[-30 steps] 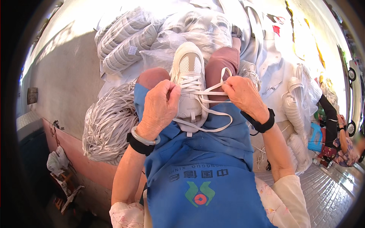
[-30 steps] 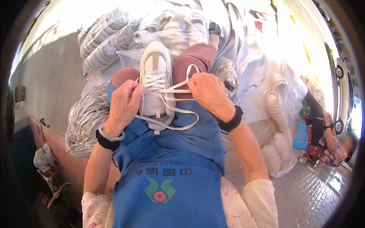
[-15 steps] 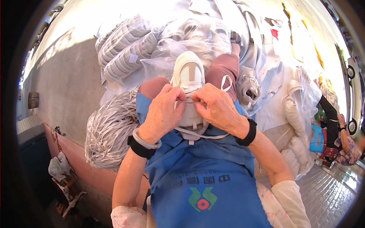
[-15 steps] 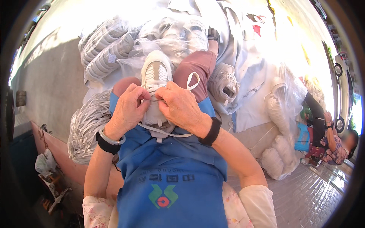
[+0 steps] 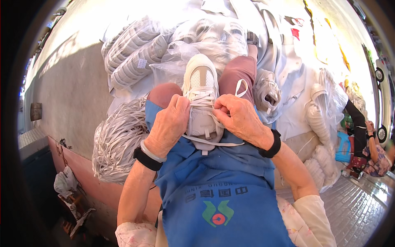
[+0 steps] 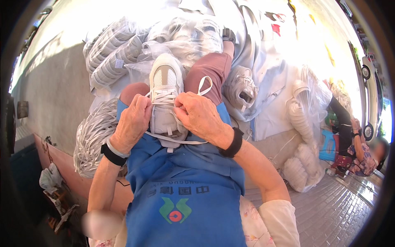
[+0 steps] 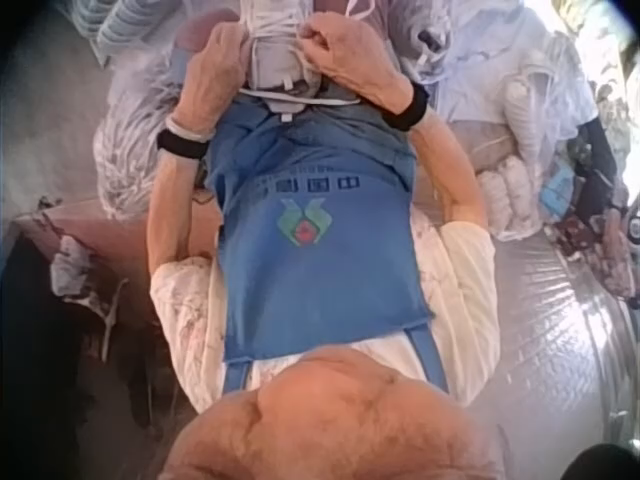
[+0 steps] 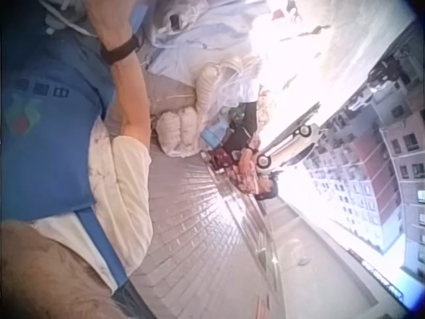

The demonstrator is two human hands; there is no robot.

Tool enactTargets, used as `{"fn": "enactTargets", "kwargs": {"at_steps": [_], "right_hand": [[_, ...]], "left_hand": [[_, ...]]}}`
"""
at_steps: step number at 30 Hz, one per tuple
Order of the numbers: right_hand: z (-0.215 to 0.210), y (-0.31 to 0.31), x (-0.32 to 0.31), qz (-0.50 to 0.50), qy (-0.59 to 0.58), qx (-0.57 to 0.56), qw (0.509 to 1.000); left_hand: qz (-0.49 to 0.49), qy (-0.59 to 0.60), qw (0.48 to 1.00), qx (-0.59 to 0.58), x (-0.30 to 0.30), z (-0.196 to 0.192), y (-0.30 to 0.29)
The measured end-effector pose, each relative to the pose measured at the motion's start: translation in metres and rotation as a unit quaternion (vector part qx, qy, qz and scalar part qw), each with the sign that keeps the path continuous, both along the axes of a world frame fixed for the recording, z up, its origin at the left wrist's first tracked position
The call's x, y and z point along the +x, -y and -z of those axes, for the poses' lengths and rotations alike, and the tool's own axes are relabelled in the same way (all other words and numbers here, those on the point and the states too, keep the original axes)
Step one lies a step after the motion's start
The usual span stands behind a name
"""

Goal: The recorder is lacing a white sneaker by hand.

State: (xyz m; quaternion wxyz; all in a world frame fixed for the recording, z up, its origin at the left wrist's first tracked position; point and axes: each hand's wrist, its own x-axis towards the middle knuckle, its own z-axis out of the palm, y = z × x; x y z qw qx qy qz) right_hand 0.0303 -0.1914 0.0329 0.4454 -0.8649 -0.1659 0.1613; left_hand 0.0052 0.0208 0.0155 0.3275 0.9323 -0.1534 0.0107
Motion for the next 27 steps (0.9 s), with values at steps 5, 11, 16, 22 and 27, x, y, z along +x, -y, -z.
{"fn": "enactTargets", "kwargs": {"at_steps": [5, 11, 16, 22, 27], "right_hand": [[-0.012, 0.004, 0.003, -0.025, -0.009, 0.016, 1.000], [-0.007, 0.018, 0.024, -0.071, -0.118, -0.011, 0.990], [-0.009, 0.013, 0.016, -0.004, -0.015, -0.033, 0.999], [-0.011, 0.003, 0.003, -0.006, 0.056, 0.011, 0.998], [0.002, -0.015, -0.001, -0.049, 0.114, -0.023, 0.992]], "left_hand": [[0.023, -0.047, 0.997, -0.054, -0.003, 0.002, -0.011], [-0.058, -0.182, 0.970, -0.150, 0.000, 0.008, -0.017], [-0.120, -0.254, 0.937, -0.209, 0.005, 0.000, -0.005], [-0.052, -0.267, 0.938, -0.217, 0.011, -0.009, -0.010], [0.015, -0.269, 0.945, -0.187, 0.024, -0.012, -0.020]]}}
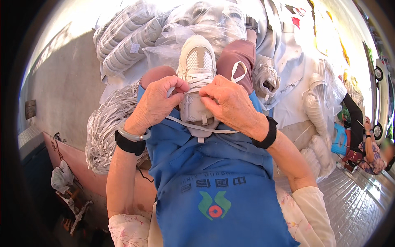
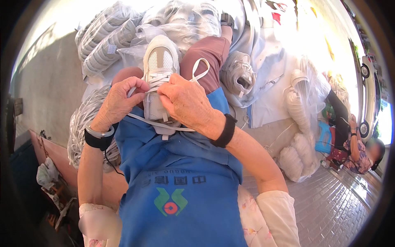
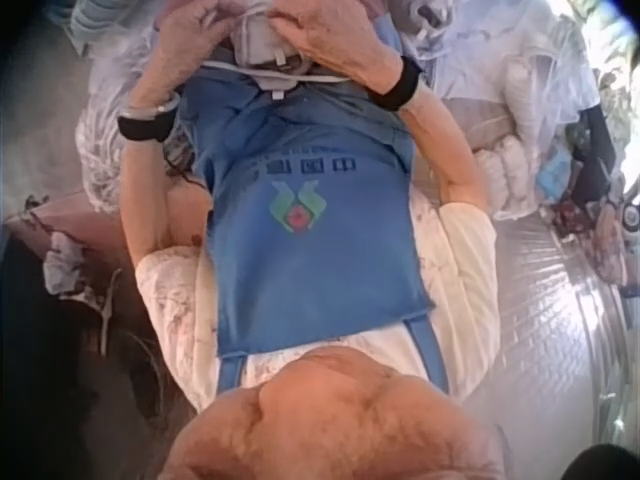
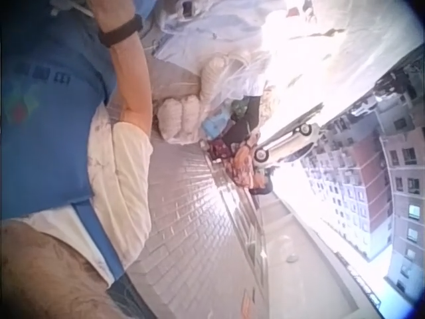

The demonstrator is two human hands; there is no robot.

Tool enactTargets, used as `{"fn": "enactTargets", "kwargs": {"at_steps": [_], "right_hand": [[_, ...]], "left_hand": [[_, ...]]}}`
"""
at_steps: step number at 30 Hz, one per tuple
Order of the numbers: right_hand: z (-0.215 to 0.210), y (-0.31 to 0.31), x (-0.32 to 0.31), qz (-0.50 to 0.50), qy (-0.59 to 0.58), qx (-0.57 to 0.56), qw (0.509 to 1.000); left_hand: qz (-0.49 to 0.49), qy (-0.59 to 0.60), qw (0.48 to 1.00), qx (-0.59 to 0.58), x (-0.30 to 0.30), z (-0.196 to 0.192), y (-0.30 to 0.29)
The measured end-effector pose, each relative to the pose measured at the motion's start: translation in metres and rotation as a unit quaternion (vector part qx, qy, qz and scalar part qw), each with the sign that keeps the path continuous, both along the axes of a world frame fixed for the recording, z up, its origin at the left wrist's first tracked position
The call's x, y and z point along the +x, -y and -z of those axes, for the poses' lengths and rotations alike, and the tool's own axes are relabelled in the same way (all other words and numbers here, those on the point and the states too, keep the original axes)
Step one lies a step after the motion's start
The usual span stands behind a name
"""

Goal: The recorder is lacing a white sneaker by hand.

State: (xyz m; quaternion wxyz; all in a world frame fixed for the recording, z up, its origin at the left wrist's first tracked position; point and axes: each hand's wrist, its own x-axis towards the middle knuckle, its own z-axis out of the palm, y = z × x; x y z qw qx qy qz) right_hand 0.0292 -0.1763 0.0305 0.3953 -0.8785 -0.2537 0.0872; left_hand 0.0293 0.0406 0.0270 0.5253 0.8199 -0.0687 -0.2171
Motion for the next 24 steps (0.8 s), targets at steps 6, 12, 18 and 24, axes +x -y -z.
{"fn": "enactTargets", "kwargs": {"at_steps": [6, 12, 18, 24], "right_hand": [[-0.002, -0.003, -0.007, 0.005, -0.002, -0.028, 1.000], [-0.017, 0.001, -0.022, -0.002, 0.015, -0.134, 0.991], [-0.012, -0.008, -0.019, 0.006, 0.051, -0.114, 0.992], [0.006, -0.025, -0.012, -0.001, 0.108, -0.086, 0.991]], "left_hand": [[0.032, 0.059, 0.997, 0.023, -0.001, 0.000, 0.003], [-0.051, 0.203, 0.974, 0.083, -0.018, 0.024, 0.019], [-0.035, 0.221, 0.970, 0.092, -0.022, 0.026, 0.018], [-0.018, 0.175, 0.984, 0.039, -0.023, 0.031, 0.013]]}}
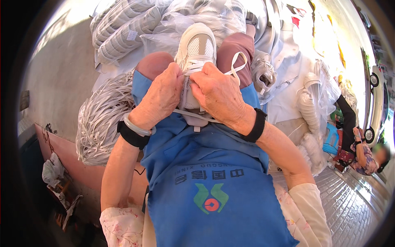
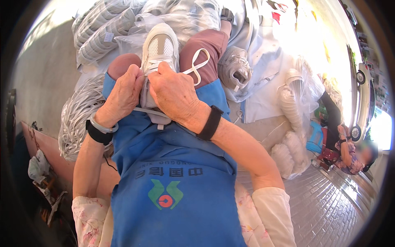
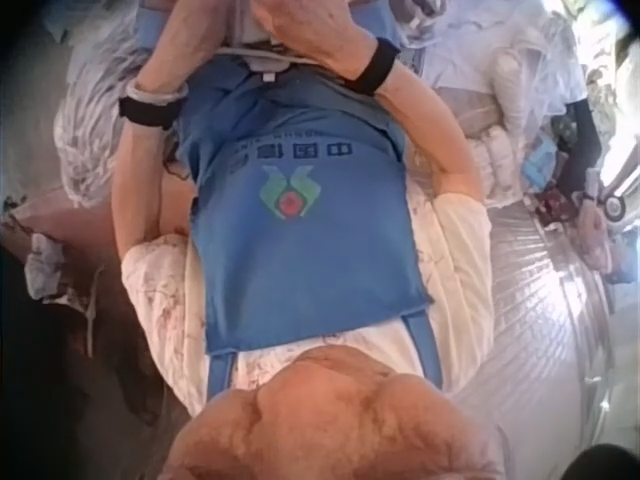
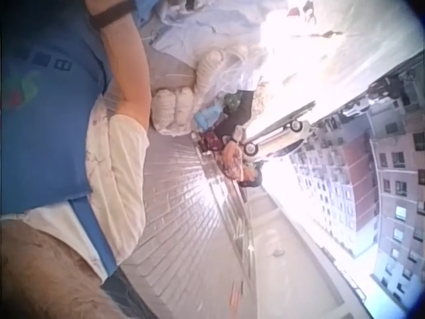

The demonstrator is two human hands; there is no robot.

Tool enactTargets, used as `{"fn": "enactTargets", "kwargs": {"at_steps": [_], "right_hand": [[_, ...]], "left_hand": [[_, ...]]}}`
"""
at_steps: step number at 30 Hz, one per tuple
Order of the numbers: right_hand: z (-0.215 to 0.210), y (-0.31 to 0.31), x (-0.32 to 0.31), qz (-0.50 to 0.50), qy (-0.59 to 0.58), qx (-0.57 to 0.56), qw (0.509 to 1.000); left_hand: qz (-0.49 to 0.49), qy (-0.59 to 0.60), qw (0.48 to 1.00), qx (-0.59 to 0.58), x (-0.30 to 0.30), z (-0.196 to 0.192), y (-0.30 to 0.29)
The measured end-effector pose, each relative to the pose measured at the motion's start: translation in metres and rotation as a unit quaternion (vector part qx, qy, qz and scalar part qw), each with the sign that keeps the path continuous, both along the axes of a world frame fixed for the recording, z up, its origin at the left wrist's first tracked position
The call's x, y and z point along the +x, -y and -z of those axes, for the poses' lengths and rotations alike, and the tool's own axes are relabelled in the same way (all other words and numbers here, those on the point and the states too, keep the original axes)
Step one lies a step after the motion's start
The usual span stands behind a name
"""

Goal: The recorder is lacing a white sneaker by hand.

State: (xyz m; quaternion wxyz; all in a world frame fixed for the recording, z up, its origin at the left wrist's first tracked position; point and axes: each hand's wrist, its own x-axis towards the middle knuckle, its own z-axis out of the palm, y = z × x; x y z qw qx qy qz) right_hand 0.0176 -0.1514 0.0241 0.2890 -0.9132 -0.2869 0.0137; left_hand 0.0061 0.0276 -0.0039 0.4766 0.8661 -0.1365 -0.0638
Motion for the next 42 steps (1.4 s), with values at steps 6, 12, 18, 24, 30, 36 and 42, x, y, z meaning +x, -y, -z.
{"fn": "enactTargets", "kwargs": {"at_steps": [6, 12, 18, 24, 30, 36, 42], "right_hand": [[-0.005, -0.021, -0.003, 0.053, -0.031, -0.098, 0.993], [-0.005, -0.017, 0.009, 0.049, -0.088, -0.007, 0.995], [-0.014, 0.000, 0.016, -0.030, -0.186, 0.037, 0.981], [-0.024, 0.018, 0.002, 0.046, -0.175, 0.074, 0.981], [-0.014, 0.040, -0.016, 0.053, -0.112, 0.032, 0.992], [-0.014, 0.027, -0.016, 0.051, -0.063, -0.030, 0.996], [-0.025, 0.063, -0.006, -0.026, -0.128, 0.018, 0.991]], "left_hand": [[0.030, 0.009, 0.999, -0.045, 0.001, 0.002, -0.004], [0.030, 0.021, 0.999, -0.029, -0.002, 0.006, -0.004], [-0.014, 0.002, 1.000, -0.014, -0.005, 0.004, -0.004], [-0.077, -0.200, 0.977, 0.005, 0.000, -0.012, 0.001], [-0.145, -0.254, 0.952, -0.085, 0.000, -0.026, 0.007], [-0.122, -0.157, 0.980, -0.027, -0.006, -0.017, 0.011], [-0.107, -0.145, 0.984, -0.013, -0.029, -0.027, 0.004]]}}
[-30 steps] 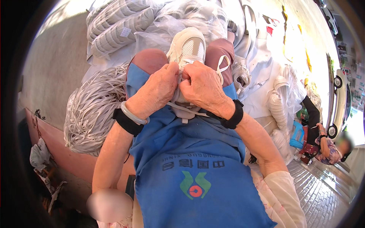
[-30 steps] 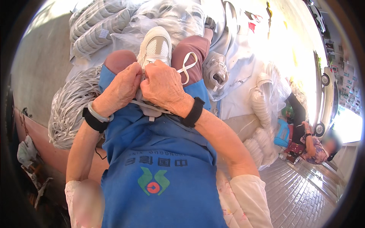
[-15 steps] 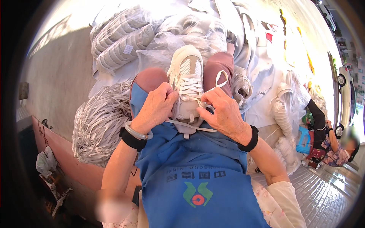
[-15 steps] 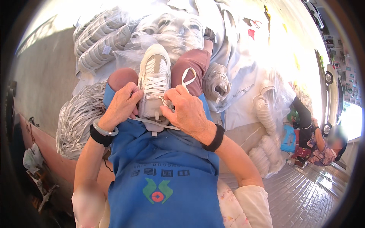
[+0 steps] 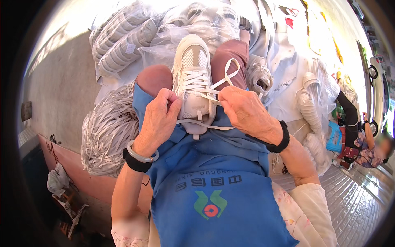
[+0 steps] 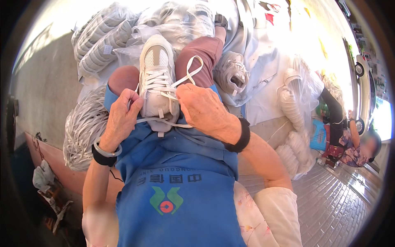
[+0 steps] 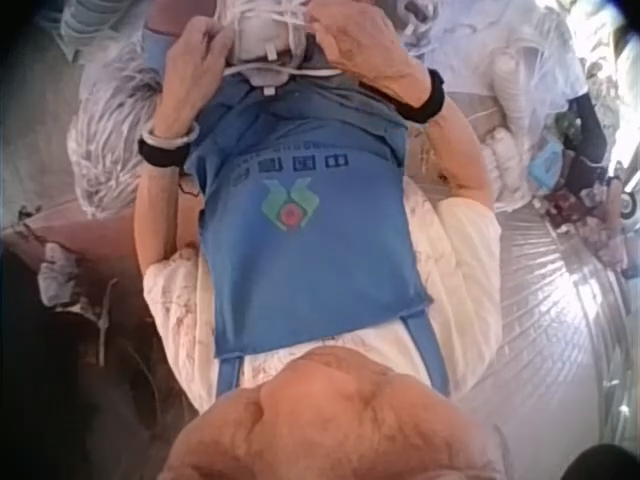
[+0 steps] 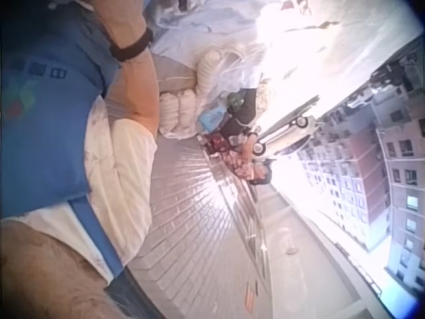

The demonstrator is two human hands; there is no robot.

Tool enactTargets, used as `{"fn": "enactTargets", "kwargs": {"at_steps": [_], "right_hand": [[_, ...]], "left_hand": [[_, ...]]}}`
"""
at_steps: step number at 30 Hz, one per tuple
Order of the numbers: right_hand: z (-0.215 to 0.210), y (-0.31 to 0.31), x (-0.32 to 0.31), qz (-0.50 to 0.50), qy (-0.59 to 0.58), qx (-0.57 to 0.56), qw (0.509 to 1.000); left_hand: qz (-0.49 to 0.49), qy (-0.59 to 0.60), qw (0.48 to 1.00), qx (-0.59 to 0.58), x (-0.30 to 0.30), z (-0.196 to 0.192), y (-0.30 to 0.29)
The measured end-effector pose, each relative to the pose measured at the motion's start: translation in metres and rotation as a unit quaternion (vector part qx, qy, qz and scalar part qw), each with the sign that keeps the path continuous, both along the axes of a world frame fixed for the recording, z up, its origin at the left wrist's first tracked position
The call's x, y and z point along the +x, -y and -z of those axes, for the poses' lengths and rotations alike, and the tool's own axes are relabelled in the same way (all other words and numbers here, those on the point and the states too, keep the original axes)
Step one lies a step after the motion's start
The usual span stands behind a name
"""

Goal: The recorder is lacing a white sneaker by hand.

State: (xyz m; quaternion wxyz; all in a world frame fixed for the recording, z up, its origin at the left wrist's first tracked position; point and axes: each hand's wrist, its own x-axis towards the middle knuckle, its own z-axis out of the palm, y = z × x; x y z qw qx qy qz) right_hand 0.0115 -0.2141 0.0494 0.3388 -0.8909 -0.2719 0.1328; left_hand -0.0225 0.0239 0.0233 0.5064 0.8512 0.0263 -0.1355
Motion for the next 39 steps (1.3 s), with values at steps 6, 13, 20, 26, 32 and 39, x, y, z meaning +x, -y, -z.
{"fn": "enactTargets", "kwargs": {"at_steps": [6, 13, 20, 26, 32, 39], "right_hand": [[0.003, 0.010, -0.008, -0.013, -0.029, 0.008, 0.999], [-0.002, 0.014, -0.008, 0.064, -0.130, 0.050, 0.988], [0.001, 0.000, -0.022, 0.056, 0.001, -0.012, 0.998], [0.015, -0.005, -0.024, 0.068, 0.006, 0.047, 0.997], [0.023, -0.004, -0.013, 0.037, 0.022, -0.003, 0.999], [0.021, 0.019, 0.018, 0.022, 0.123, -0.102, 0.987]], "left_hand": [[-0.015, 0.001, 1.000, -0.006, -0.003, -0.006, 0.004], [0.026, 0.150, 0.987, 0.055, -0.006, -0.014, 0.021], [0.088, 0.208, 0.952, 0.205, 0.006, -0.006, 0.008], [0.081, 0.247, 0.940, 0.219, 0.005, -0.008, 0.019], [0.123, 0.253, 0.934, 0.222, 0.006, -0.007, 0.012], [0.120, 0.256, 0.943, 0.178, 0.004, -0.001, 0.018]]}}
